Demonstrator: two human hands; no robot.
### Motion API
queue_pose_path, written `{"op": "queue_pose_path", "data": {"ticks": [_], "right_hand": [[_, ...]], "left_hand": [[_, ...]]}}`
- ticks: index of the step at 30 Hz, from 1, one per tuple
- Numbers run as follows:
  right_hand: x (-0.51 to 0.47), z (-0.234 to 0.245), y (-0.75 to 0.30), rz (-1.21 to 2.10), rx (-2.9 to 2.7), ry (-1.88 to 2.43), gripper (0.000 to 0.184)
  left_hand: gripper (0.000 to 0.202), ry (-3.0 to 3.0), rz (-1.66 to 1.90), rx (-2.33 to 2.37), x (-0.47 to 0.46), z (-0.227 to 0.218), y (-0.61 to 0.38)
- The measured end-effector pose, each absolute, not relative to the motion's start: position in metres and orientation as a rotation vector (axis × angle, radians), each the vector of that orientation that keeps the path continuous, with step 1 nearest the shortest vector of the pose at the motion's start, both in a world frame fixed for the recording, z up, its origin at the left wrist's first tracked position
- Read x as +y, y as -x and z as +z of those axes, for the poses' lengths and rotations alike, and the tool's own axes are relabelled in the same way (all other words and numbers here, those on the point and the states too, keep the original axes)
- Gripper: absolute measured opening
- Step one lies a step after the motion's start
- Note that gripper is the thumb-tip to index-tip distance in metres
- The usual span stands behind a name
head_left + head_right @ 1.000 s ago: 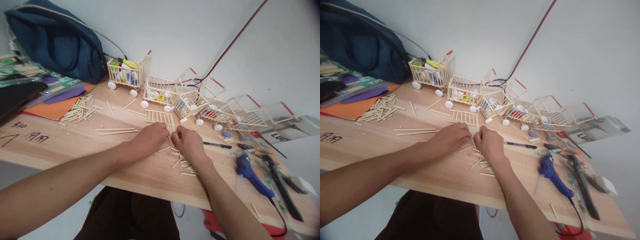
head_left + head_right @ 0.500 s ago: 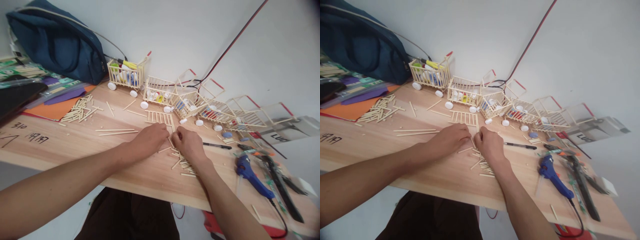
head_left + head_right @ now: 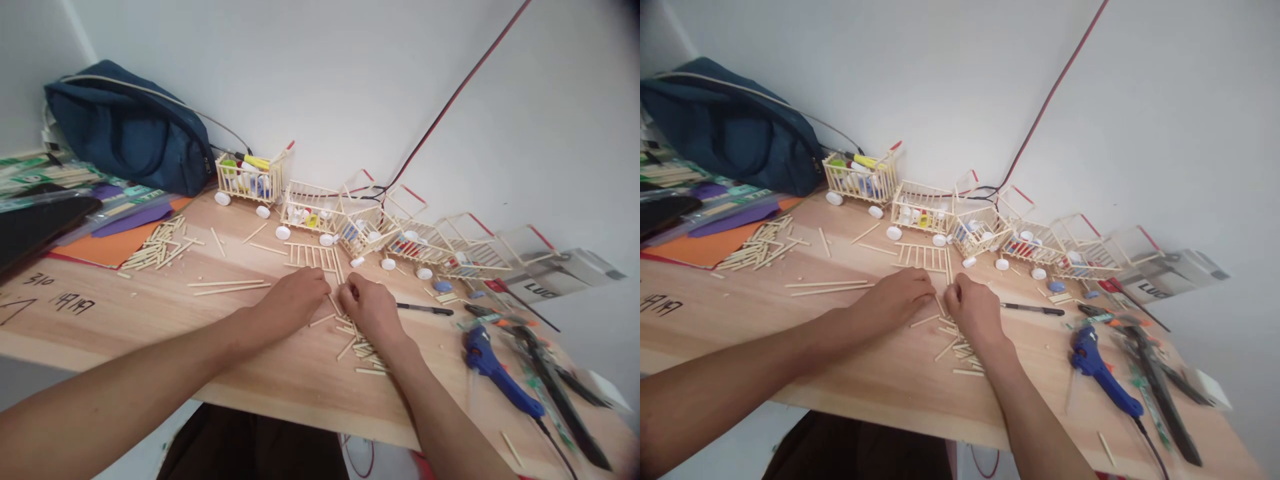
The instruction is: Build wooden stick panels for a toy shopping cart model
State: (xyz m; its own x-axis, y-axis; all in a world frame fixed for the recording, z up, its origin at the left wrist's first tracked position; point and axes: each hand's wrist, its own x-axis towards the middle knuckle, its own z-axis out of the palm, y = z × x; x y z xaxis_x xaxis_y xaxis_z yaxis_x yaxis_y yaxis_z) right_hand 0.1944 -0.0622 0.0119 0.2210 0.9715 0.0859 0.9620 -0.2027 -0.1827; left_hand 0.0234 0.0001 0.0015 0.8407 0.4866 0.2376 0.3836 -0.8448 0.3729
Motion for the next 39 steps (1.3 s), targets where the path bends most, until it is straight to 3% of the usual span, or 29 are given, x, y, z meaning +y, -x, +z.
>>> {"op": "queue_pose_path", "data": {"ticks": [9,15,39], "right_hand": [[-0.068,0.008,-0.208,0.521,-1.71,1.746,0.022],[-0.069,0.016,-0.203,0.607,-1.763,1.648,0.024],[-0.077,0.032,-0.193,0.158,-2.114,1.758,0.013]], "left_hand": [[0.022,-2.536,0.885,0.727,0.005,0.011,-0.019],[0.017,-2.592,1.19,0.748,0.002,0.022,-0.017],[0.024,-3.018,0.845,0.673,-0.003,0.019,-0.021]]}}
